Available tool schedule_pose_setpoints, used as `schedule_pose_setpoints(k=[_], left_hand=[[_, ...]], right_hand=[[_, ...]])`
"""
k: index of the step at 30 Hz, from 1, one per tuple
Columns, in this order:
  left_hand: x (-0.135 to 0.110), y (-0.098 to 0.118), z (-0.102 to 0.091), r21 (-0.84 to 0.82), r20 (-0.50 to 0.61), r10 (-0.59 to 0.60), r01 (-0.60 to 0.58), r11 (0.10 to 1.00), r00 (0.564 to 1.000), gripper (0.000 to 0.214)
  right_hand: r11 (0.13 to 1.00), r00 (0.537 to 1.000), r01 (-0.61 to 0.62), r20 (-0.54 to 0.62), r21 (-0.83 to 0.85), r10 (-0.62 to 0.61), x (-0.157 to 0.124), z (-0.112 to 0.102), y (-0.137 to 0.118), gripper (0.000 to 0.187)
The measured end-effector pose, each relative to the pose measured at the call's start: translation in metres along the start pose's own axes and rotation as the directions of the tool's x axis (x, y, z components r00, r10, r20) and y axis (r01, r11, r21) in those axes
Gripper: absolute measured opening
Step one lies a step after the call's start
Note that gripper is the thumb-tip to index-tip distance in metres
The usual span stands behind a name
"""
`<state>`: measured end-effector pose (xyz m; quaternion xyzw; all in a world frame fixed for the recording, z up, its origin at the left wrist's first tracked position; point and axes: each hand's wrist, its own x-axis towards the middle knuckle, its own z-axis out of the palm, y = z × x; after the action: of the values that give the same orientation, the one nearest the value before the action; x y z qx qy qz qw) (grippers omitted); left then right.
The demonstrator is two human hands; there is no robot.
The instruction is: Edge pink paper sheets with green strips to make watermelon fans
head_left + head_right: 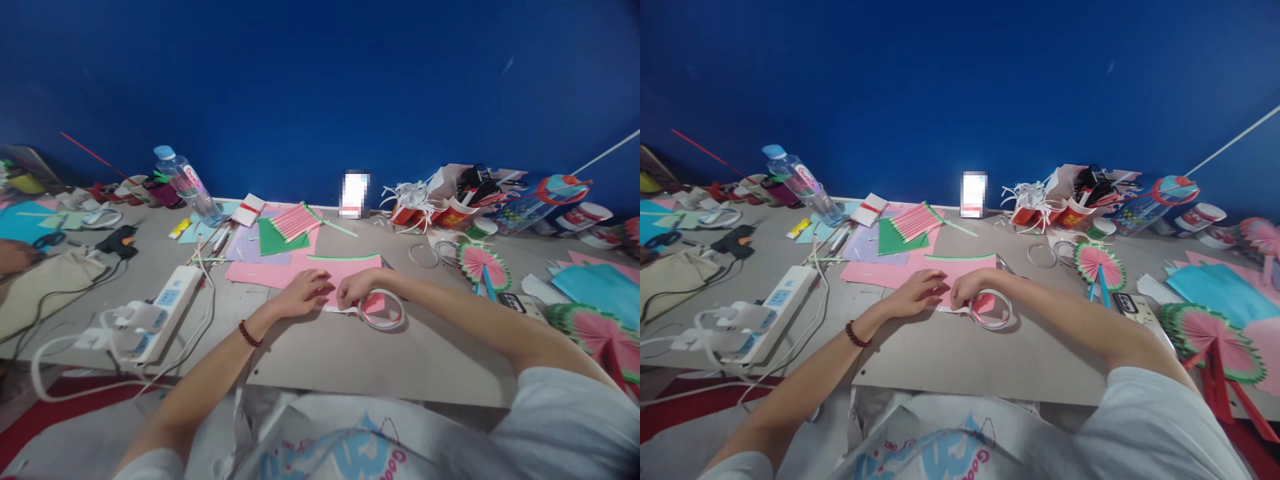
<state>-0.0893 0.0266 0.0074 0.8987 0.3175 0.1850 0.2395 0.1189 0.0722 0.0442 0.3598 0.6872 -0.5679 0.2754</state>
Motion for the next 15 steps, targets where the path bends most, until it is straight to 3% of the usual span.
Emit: schedule_pose_setpoints(k=[15], left_hand=[[-0.0014,-0.0002,0.0031,0.045,-0.028,0.013,-0.012,0.999,1.0,0.042]], right_hand=[[0.999,1.0,0.003,0.005,-0.039,-0.003,-0.0015,-0.0014,-0.0026,0.016]])
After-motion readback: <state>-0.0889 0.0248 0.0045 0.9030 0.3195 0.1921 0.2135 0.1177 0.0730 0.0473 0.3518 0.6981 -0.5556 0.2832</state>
